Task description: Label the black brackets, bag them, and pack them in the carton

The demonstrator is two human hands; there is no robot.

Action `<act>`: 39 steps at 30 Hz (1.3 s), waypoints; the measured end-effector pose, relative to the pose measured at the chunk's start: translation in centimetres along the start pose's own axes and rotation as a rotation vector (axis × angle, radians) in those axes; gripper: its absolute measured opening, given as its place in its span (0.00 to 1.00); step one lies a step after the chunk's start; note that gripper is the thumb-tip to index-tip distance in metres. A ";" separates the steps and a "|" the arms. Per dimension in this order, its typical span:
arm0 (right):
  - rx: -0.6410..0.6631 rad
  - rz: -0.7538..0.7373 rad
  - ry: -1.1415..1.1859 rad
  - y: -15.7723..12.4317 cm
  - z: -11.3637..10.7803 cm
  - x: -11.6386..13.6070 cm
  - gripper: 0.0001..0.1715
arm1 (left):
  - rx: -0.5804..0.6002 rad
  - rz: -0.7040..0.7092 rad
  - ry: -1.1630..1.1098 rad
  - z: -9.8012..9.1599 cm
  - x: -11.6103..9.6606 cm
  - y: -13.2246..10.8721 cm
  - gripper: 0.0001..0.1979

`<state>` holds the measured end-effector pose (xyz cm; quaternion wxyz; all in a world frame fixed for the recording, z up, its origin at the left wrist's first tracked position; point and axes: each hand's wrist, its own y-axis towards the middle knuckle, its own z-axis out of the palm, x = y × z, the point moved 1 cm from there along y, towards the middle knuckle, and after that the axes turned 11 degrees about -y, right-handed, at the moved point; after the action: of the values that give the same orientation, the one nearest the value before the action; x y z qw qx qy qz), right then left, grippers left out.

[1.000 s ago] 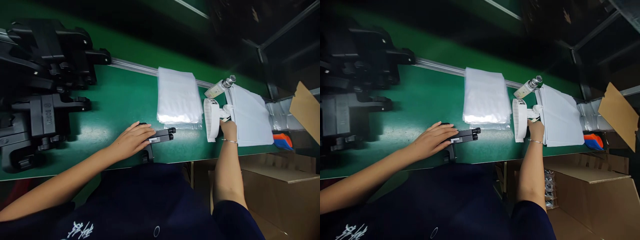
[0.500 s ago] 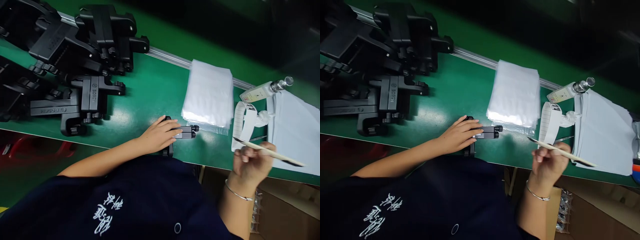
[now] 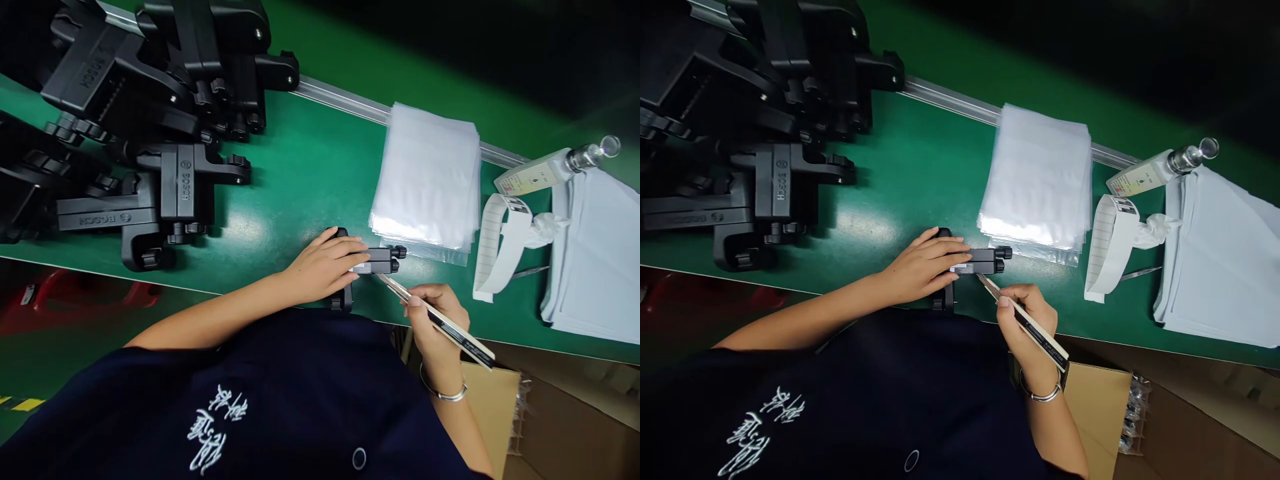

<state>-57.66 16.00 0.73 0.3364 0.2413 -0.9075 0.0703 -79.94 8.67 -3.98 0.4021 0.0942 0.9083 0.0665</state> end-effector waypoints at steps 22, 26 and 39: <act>0.011 0.350 0.670 1.6 3.3 -1.1 0.10 | -0.025 -0.052 -0.027 0.0 -0.5 0.4 0.13; 0.008 0.391 0.707 1.7 3.4 -1.1 0.11 | -0.036 -0.099 -0.004 0.1 -1.1 1.3 0.10; 0.055 0.380 0.629 2.7 2.8 -1.0 0.13 | -0.017 -0.190 0.025 0.4 -1.9 2.2 0.06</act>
<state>-59.95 17.94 -1.93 0.5733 0.0441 -0.7862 0.2265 -78.16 10.42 -2.42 0.3961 0.0031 0.9174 0.0371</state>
